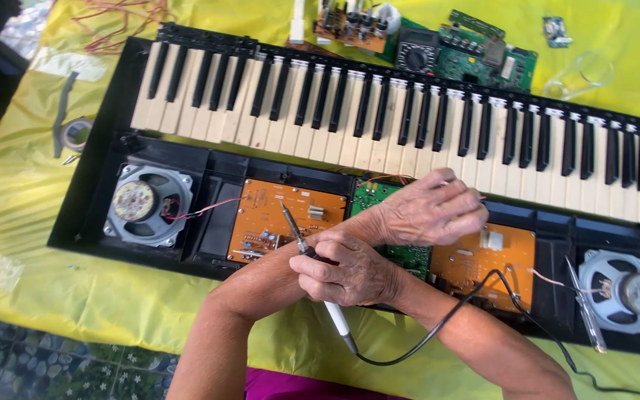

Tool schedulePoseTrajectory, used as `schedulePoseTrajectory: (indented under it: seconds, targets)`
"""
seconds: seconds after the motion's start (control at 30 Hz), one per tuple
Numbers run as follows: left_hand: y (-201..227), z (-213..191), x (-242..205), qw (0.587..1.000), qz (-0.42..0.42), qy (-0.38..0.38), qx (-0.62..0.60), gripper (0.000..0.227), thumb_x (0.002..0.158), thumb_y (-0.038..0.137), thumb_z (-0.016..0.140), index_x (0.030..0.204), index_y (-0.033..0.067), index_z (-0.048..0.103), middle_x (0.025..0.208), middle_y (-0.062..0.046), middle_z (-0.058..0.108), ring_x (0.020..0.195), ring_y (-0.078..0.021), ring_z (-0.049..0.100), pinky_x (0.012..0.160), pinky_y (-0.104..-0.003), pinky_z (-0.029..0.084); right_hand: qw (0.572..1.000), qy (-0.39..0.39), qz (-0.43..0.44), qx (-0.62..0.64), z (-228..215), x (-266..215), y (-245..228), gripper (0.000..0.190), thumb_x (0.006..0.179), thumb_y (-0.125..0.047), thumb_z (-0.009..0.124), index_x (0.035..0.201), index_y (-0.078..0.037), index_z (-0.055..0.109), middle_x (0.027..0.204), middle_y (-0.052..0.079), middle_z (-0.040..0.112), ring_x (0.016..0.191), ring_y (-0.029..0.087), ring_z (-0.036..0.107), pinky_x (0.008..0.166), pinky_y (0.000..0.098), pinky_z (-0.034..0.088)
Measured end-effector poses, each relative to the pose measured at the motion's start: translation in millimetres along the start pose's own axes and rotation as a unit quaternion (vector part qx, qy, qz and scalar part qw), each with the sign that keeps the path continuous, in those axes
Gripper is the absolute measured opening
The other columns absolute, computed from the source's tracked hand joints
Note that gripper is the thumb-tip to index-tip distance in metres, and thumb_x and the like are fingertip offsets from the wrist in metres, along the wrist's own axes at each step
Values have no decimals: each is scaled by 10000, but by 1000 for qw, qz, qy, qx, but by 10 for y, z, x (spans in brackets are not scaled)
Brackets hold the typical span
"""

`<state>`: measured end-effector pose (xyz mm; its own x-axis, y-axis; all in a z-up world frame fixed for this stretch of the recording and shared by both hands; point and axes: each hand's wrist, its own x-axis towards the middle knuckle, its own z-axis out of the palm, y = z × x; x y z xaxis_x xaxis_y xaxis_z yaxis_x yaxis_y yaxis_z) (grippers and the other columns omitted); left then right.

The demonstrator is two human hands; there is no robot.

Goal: The person uses a soldering iron and solder wire to work on a green circuit board inside a disassembled electronic keyboard. They apply solder to various points on the board while holding the solder wire in their other hand.

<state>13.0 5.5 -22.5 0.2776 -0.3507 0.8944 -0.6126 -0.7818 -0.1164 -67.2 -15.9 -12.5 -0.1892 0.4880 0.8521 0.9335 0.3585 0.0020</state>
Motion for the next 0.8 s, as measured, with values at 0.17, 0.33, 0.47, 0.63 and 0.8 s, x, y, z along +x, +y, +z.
schedulePoseTrajectory:
  seconds: [0.17,0.33,0.47,0.63,0.8]
  targets:
    - [-265,-75,8,998,-51,-35,20,267,874,269,674,1087,168,549,934,-29,575,819,-189,652,962,-430,475,998,53,4,-42,-183,21,19,91,999,-182,675,963,-104,706,1142,91,745,884,250,591,871,468,633]
    - [-700,-232,-127,985,-159,-60,5,431,825,463,735,1129,195,587,983,-13,589,929,-203,658,993,-455,436,990,94,23,-103,-653,-66,289,67,921,-154,774,976,-126,747,1119,110,752,930,255,585,816,541,642]
    - [-953,-787,-132,979,-182,-33,-90,379,753,276,845,1026,118,635,902,-46,602,857,-255,639,892,-424,439,936,211,274,-69,-1067,1,562,93,1008,-182,667,1017,-96,635,1072,134,671,892,197,608,770,333,616]
    - [-982,-1146,-424,939,-277,-64,-195,397,857,450,745,1063,124,648,806,-27,589,731,-237,636,792,-375,473,781,404,438,188,-1067,-118,710,169,1074,-213,549,1023,-57,508,923,144,626,476,28,428,440,189,481]
    - [-909,-1359,-540,923,-302,-102,-216,426,861,478,683,1091,122,642,758,-58,595,663,-258,636,718,-380,503,766,357,515,145,-820,-531,770,189,1067,-290,569,963,-132,569,787,88,686,477,25,486,401,155,445]
